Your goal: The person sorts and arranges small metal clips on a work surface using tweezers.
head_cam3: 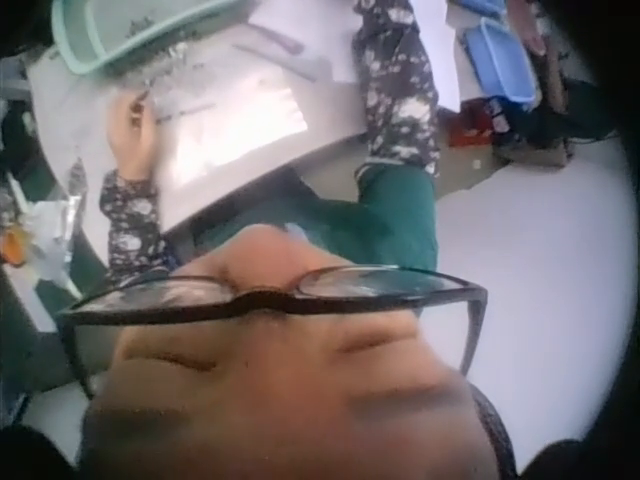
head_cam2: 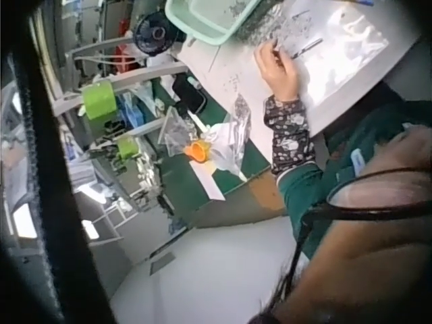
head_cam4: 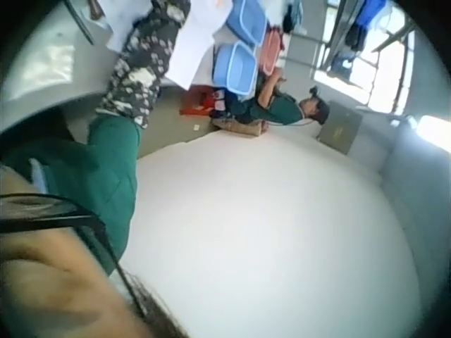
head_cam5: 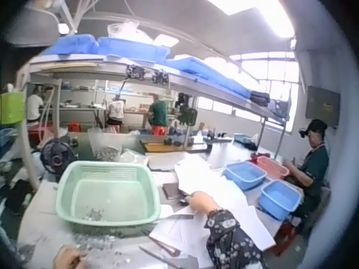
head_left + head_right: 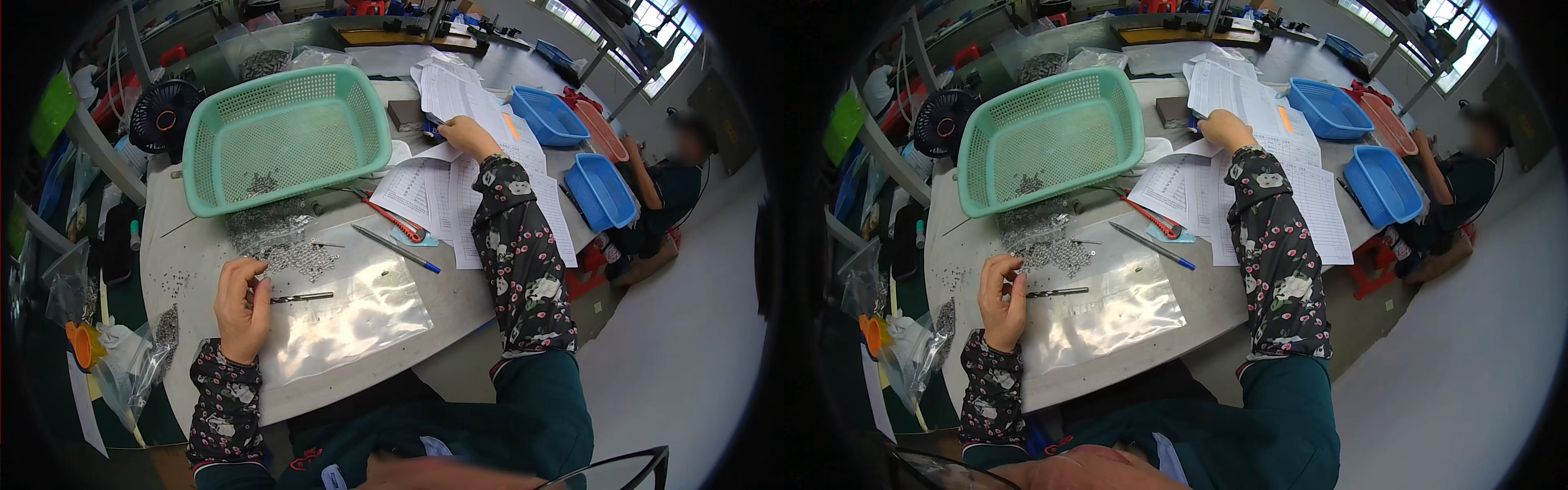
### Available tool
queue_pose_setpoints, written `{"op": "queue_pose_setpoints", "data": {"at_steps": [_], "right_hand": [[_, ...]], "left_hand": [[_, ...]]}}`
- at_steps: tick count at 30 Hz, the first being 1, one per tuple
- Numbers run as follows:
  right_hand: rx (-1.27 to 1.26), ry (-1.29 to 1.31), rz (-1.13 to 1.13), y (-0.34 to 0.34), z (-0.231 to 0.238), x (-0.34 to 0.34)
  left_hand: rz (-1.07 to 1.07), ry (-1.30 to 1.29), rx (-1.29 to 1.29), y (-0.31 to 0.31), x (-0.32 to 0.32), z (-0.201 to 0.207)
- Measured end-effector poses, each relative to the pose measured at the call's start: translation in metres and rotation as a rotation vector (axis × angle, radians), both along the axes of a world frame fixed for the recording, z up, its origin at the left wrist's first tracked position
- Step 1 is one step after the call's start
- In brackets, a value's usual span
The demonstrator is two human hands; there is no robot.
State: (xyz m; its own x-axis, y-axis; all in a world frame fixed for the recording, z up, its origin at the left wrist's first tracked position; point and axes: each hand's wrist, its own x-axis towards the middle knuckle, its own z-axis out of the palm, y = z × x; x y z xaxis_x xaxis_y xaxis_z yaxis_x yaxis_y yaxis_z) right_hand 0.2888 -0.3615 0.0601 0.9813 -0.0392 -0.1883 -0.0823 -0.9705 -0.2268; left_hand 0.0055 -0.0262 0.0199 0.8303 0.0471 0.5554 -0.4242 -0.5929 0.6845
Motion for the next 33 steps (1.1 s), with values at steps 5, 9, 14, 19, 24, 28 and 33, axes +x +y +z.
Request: {"op": "queue_pose_setpoints", "data": {"at_steps": [5,9,14,19,24,28,33], "right_hand": [[0.099,-0.283,0.04,-0.002,0.011,-0.001],[-0.183,-0.781,0.196,-0.006,0.012,-0.011],[-0.356,-0.984,0.303,-0.005,0.02,-0.011],[-0.172,-0.717,0.17,0.001,0.017,0.002],[-0.213,-0.481,0.157,0.012,0.013,0.002],[-0.239,-0.223,0.109,0.021,0.006,0.021],[-0.267,-0.16,0.029,0.038,-0.004,0.044]], "left_hand": [[0.005,0.004,0.008,0.004,-0.002,0.002],[0.006,0.025,-0.01,0.005,-0.003,0.002],[-0.006,0.032,-0.02,0.005,-0.001,0.005],[0.0,0.03,-0.014,0.004,0.004,0.006],[0.007,0.033,-0.001,0.003,0.01,0.003],[-0.001,0.049,-0.01,0.005,0.018,-0.003],[0.006,0.052,-0.004,0.012,0.028,-0.01]]}}
